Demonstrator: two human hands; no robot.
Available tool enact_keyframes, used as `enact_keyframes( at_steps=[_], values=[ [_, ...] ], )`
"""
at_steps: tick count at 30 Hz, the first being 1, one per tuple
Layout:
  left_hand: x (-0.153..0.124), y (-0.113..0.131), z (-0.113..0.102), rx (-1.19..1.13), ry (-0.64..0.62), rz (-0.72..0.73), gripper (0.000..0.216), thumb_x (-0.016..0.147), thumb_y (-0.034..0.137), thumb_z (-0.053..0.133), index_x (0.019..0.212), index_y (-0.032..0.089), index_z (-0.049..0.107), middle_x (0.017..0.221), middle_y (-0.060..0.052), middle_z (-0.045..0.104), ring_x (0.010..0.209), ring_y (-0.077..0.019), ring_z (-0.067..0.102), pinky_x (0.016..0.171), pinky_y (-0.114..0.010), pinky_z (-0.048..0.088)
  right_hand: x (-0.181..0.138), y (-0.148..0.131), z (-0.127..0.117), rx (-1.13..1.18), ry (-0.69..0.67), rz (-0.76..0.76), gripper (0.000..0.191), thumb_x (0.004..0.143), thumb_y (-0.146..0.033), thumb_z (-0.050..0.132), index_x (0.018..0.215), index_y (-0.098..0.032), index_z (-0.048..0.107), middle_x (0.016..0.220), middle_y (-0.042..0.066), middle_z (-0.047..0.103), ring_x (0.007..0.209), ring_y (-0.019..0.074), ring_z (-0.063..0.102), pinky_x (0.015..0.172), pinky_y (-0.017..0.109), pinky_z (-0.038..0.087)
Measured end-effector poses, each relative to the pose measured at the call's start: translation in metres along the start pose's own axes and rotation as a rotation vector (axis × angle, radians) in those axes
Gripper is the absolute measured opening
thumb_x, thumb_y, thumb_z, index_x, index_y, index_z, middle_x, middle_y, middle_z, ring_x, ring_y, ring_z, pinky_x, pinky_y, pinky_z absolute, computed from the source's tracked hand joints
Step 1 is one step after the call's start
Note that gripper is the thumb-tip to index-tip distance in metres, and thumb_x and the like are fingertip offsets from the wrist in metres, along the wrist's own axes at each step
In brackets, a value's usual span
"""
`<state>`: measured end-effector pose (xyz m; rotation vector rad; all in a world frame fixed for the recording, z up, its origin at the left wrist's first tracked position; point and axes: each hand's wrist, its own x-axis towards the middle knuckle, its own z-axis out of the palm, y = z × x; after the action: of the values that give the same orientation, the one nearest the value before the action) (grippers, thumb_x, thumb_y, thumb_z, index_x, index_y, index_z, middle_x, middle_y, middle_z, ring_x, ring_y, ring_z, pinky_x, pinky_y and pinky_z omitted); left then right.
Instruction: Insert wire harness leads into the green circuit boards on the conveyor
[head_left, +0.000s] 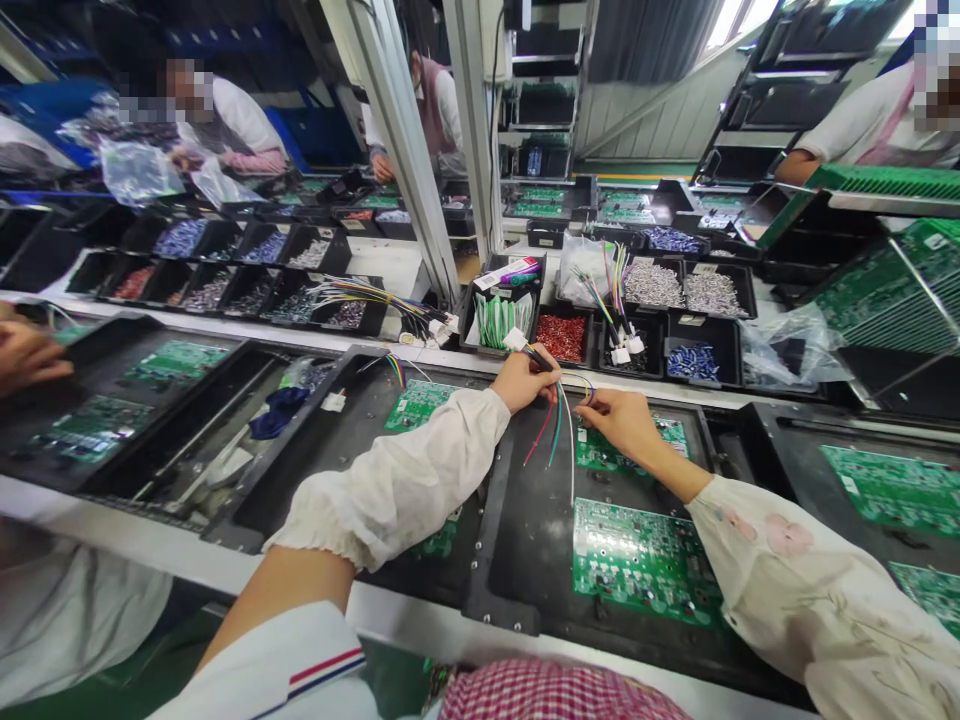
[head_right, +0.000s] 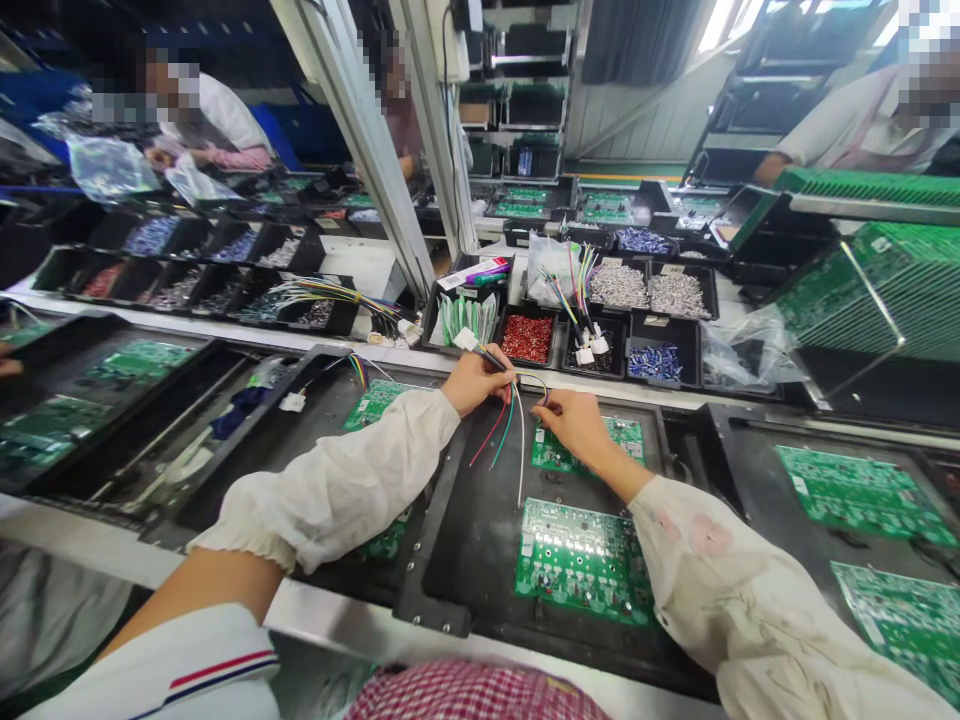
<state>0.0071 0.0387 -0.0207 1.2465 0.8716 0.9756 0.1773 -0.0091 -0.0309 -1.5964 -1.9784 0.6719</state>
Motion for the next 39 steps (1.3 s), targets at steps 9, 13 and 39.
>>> enact_keyframes(
  at_steps=[9,13,39],
  values=[
    [-0.002,0.002,0.001,-0.010,0.022,0.002,0.023,0.063,0.017,0.064,0.070,0.013,0.043,0.054,0.004,0.053,0.044,-0.0108,0.056,0.044,-0.026,0.049,-0.004,-0.003,0.005,0.050,-0.045,0.021,0.011,0.071,-0.028,0.059,0.071,-0.018,0.064,0.055,-0.001,0.064,0.051,0.0138,0.059,0.054,0.024,0.042],
    [-0.002,0.001,0.001,-0.020,0.023,0.007,0.024,0.062,0.017,0.066,0.069,0.013,0.043,0.054,0.004,0.052,0.043,-0.0105,0.055,0.044,-0.026,0.049,0.001,0.002,0.000,-0.097,0.012,0.042,0.016,0.069,-0.033,0.060,0.065,-0.018,0.062,0.057,0.001,0.063,0.053,0.0146,0.056,0.052,0.025,0.038],
    [0.001,-0.008,0.005,0.079,0.113,0.095,0.019,0.064,0.015,0.062,0.070,0.014,0.044,0.048,0.005,0.051,0.041,-0.0105,0.055,0.043,-0.025,0.049,-0.010,0.035,-0.016,0.001,0.090,0.152,0.008,0.071,-0.025,0.058,0.068,-0.017,0.058,0.062,0.001,0.064,0.049,0.0126,0.058,0.056,0.026,0.045]
  ],
)
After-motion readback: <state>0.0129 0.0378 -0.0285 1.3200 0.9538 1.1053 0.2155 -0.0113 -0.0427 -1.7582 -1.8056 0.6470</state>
